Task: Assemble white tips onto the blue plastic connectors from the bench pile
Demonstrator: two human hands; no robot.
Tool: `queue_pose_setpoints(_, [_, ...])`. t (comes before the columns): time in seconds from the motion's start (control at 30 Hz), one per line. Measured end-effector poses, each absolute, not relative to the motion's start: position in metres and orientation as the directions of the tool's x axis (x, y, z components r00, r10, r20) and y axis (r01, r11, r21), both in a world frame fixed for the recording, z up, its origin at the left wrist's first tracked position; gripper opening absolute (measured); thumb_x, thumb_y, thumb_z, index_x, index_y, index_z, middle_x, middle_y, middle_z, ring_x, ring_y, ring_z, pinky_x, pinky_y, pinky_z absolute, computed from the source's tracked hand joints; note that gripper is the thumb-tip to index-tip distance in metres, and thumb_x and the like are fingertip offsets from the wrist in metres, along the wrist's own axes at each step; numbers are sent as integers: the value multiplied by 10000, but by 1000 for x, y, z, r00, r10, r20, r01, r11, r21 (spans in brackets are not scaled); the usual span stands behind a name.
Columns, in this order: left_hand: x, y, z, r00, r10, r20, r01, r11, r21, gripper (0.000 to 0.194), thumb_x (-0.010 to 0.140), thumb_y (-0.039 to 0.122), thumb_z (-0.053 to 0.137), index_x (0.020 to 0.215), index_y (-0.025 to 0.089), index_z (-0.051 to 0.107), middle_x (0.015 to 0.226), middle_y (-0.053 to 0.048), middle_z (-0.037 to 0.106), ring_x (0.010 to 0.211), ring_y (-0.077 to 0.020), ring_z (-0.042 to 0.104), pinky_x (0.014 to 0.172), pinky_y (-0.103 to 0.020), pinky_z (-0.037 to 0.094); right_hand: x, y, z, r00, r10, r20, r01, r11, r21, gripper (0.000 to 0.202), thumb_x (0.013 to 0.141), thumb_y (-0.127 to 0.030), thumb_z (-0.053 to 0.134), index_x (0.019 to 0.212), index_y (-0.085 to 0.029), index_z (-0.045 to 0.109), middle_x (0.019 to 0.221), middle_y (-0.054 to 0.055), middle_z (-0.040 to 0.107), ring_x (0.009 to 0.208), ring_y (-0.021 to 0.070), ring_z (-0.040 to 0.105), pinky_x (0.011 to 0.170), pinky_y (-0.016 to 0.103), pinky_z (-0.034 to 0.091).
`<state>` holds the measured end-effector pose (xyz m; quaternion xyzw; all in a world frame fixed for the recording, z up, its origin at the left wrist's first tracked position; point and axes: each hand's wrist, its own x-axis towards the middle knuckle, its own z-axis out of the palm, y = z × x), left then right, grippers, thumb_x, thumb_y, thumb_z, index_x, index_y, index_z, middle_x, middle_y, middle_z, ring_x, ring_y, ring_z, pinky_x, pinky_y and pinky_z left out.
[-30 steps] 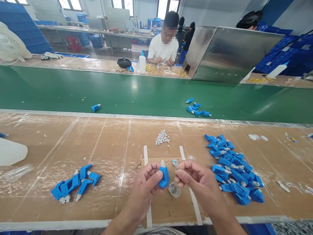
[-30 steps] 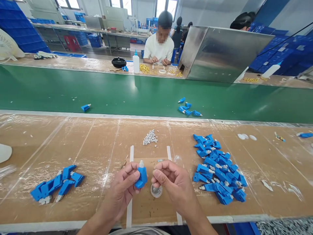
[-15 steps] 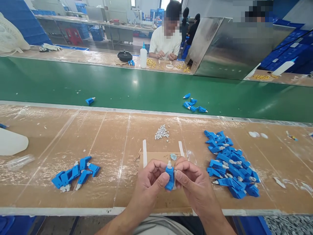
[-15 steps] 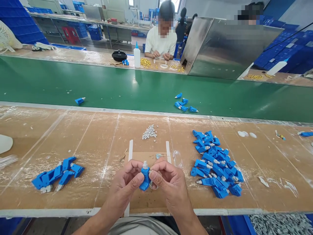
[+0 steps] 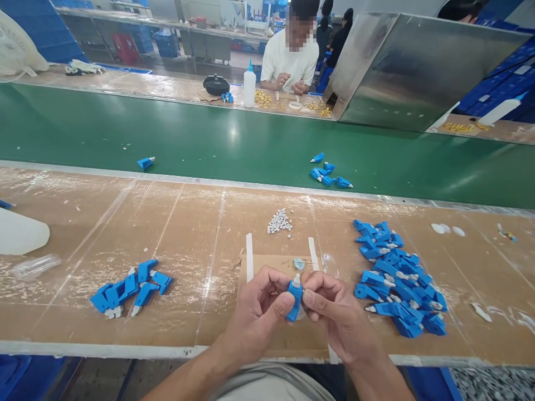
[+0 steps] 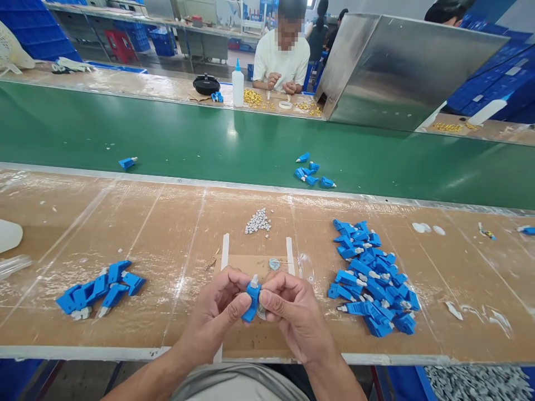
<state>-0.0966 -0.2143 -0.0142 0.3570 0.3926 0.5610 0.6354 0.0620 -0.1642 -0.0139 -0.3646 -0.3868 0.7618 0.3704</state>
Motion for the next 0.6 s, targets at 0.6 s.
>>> queue_pose_setpoints(0.6, [-143, -63, 16, -166, 977, -133, -49, 126, 991, 155, 763, 190, 767, 688, 133, 644, 602, -4, 612, 596, -122, 543, 601, -235, 418, 93, -157, -7, -486, 820, -303, -429, -526, -734, 321, 759, -456, 806, 782, -219, 591, 717, -44, 466, 437, 29, 179, 336, 142, 113])
